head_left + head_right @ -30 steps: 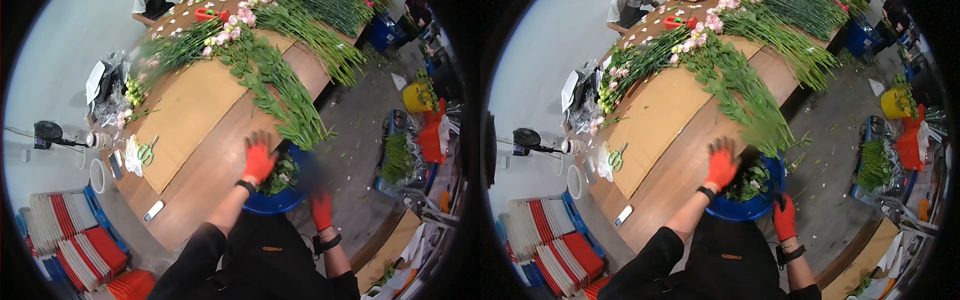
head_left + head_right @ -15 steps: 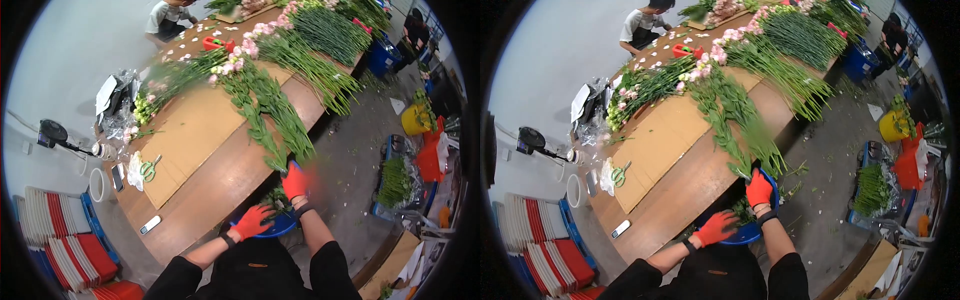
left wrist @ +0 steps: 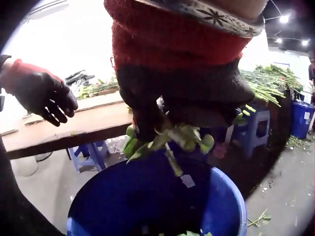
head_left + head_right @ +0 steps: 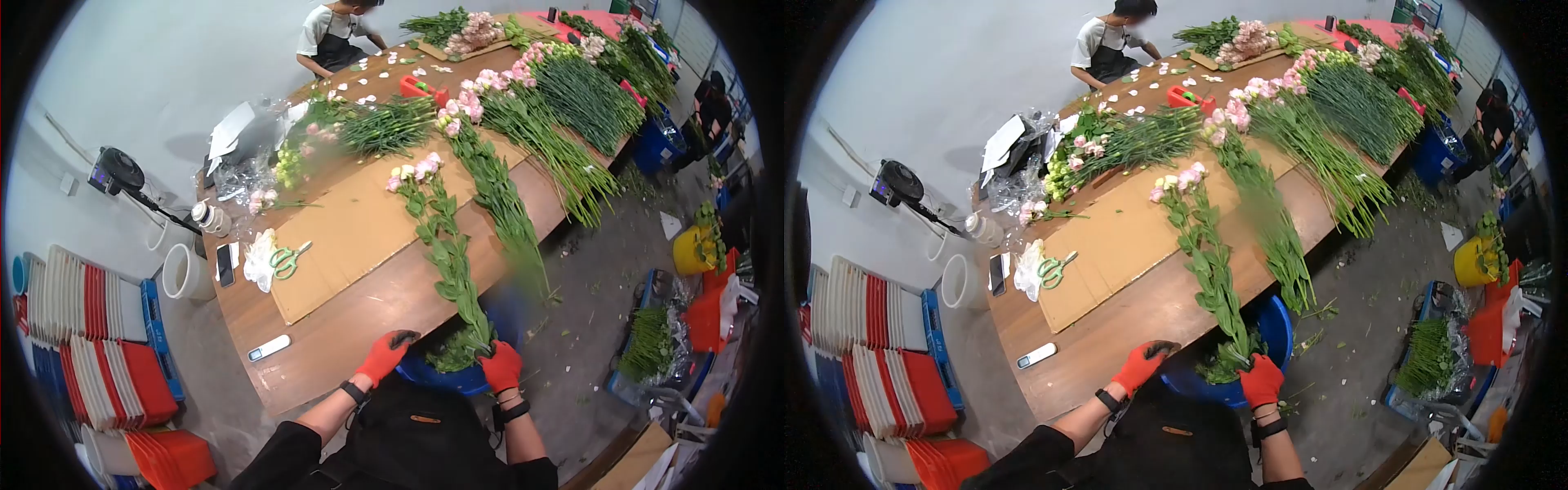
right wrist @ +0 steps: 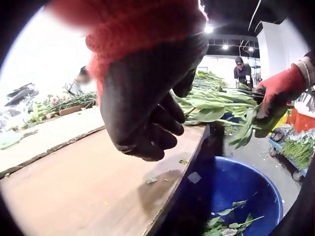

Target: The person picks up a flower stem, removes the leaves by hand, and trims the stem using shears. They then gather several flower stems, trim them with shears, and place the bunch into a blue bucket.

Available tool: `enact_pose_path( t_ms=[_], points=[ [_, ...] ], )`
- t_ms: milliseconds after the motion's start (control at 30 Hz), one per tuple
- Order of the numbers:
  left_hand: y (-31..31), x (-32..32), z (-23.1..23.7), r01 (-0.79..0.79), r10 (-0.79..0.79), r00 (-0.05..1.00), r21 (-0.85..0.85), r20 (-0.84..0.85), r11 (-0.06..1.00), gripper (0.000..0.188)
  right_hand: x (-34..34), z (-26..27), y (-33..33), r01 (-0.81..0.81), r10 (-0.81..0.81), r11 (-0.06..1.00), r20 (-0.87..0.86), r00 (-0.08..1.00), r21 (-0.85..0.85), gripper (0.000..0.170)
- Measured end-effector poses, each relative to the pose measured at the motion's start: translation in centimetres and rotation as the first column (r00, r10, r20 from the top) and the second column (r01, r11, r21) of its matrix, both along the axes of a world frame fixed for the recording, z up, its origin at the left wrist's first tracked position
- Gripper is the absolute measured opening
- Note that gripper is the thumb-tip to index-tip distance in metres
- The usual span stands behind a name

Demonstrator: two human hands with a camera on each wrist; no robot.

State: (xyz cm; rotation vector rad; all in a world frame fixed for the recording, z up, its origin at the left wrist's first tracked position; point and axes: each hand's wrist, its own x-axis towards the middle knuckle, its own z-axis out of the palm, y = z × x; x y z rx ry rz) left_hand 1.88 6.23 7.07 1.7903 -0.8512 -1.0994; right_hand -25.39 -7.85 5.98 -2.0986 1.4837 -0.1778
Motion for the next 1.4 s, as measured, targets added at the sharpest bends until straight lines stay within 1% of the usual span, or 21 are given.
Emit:
enact_pose_path(
  t_ms=[100, 200, 300, 400, 467, 533, 567, 633, 733, 767, 833, 900, 967, 1000, 1033, 1100, 1133, 1200, 1233, 1267, 1400],
  points=[
    [0.2, 1.6, -0.5, -0.006, 0.006, 0.995, -0.005, -0.098, 1.000, 0.028, 0.7, 3.0, 0.6, -0.060, 0.075, 0.992, 0.136, 0.988, -0.108, 0.036],
    [-0.8, 3.5, 1.5, -0.013, 0.000, 0.991, -0.096, -0.131, 0.995, 0.029, 1.2, 5.9, 1.7, -0.164, 0.189, 0.969, 0.126, 0.974, -0.185, 0.035],
    [-2.6, 5.7, 1.0, -0.215, 0.159, 0.910, -0.108, -0.384, 0.971, 0.033, 0.5, 6.2, 3.1, -0.195, 0.251, 0.938, 0.173, 0.952, -0.288, 0.035],
    [-5.9, 9.4, 3.4, -0.404, 0.297, 0.783, -0.084, -0.547, 0.911, 0.052, -0.9, 5.6, 5.1, -0.246, 0.308, 0.905, 0.138, 0.941, -0.347, 0.036],
    [-8.0, 12.6, 4.8, -0.450, 0.331, 0.762, -0.087, -0.557, 0.889, 0.060, -1.1, 6.4, 6.4, -0.259, 0.333, 0.876, 0.122, 0.935, -0.406, 0.036],
    [-9.2, 17.2, 6.5, -0.524, 0.384, 0.749, -0.129, -0.540, 0.842, 0.057, -2.2, 6.7, 8.7, -0.298, 0.367, 0.860, 0.096, 0.925, -0.414, 0.033],
    [-9.3, 18.9, 7.6, -0.459, 0.319, 0.793, -0.164, -0.519, 0.873, 0.048, -2.3, 6.9, 9.0, -0.316, 0.384, 0.855, 0.092, 0.919, -0.410, 0.034],
    [-9.3, 22.0, 7.9, -0.370, 0.126, 0.714, -0.218, -0.689, 0.903, 0.040, -2.4, 7.3, 9.6, -0.342, 0.405, 0.850, 0.084, 0.910, -0.400, 0.036],
    [-8.7, 21.1, 10.3, -0.207, 0.035, 0.890, -0.335, -0.454, 0.919, 0.037, -2.7, 8.4, 10.0, -0.228, 0.249, 0.966, 0.198, 0.948, -0.124, 0.045],
    [-8.4, 20.4, 11.8, -0.166, 0.013, 0.920, -0.358, -0.392, 0.919, 0.035, -2.8, 7.7, 9.5, -0.124, 0.134, 0.991, 0.338, 0.932, -0.051, 0.051],
    [-7.5, 17.2, 15.1, -0.171, 0.011, 0.898, -0.324, -0.441, 0.930, 0.033, -2.8, 5.6, 8.5, 0.063, -0.135, 0.987, 0.566, 0.813, 0.146, 0.064],
    [-6.5, 14.4, 17.0, -0.152, 0.001, 0.873, -0.271, -0.488, 0.950, 0.031, 2.8, 11.6, 6.8, 0.002, -0.209, 0.956, 0.678, 0.704, 0.293, 0.081],
    [-6.1, 11.9, 18.0, -0.060, -0.071, 0.891, -0.270, -0.449, 0.961, 0.030, 8.0, 14.9, 5.8, -0.088, 0.008, 0.992, 0.673, 0.739, 0.085, 0.086],
    [-5.9, 11.5, 18.2, 0.033, -0.137, 0.909, -0.261, -0.394, 0.965, 0.030, 11.5, 17.7, 5.5, -0.158, -0.018, 0.975, 0.771, 0.636, 0.154, 0.085],
    [-5.6, 10.4, 18.7, 0.001, -0.126, 0.916, -0.313, -0.381, 0.950, 0.032, 14.6, 19.8, 5.7, -0.239, -0.056, 0.949, 0.853, 0.520, 0.208, 0.085],
    [-4.8, 8.8, 19.9, -0.074, -0.085, 0.934, -0.420, -0.348, 0.904, 0.035, 18.8, 18.3, 5.6, -0.244, 0.008, 0.956, 0.817, 0.576, 0.162, 0.075],
    [-4.8, 9.6, 18.6, -0.021, -0.138, 0.944, -0.473, -0.298, 0.881, 0.040, 20.3, 16.5, 5.7, -0.239, 0.045, 0.965, 0.829, 0.558, 0.109, 0.070],
    [-3.6, 10.3, 20.2, 0.061, -0.034, 0.997, -0.461, 0.068, 0.885, 0.040, 23.0, 14.4, 6.0, -0.242, 0.120, 0.970, 0.851, 0.511, 0.008, 0.059],
    [-3.0, 10.6, 20.8, 0.098, 0.018, 0.968, -0.440, 0.252, 0.893, 0.040, 23.3, 14.3, 6.3, -0.244, 0.159, 0.969, 0.829, 0.536, -0.029, 0.055],
    [-2.9, 10.4, 20.2, 0.041, 0.063, 0.986, -0.579, 0.157, 0.814, 0.040, 23.2, 14.4, 6.5, -0.245, 0.196, 0.967, 0.803, 0.563, -0.064, 0.051],
    [-2.7, 11.0, 20.1, -0.119, 0.161, 0.987, -0.594, 0.017, 0.796, 0.043, 21.7, 14.8, 6.9, -0.261, 0.385, 0.920, 0.553, 0.739, -0.292, 0.047]
  ],
)
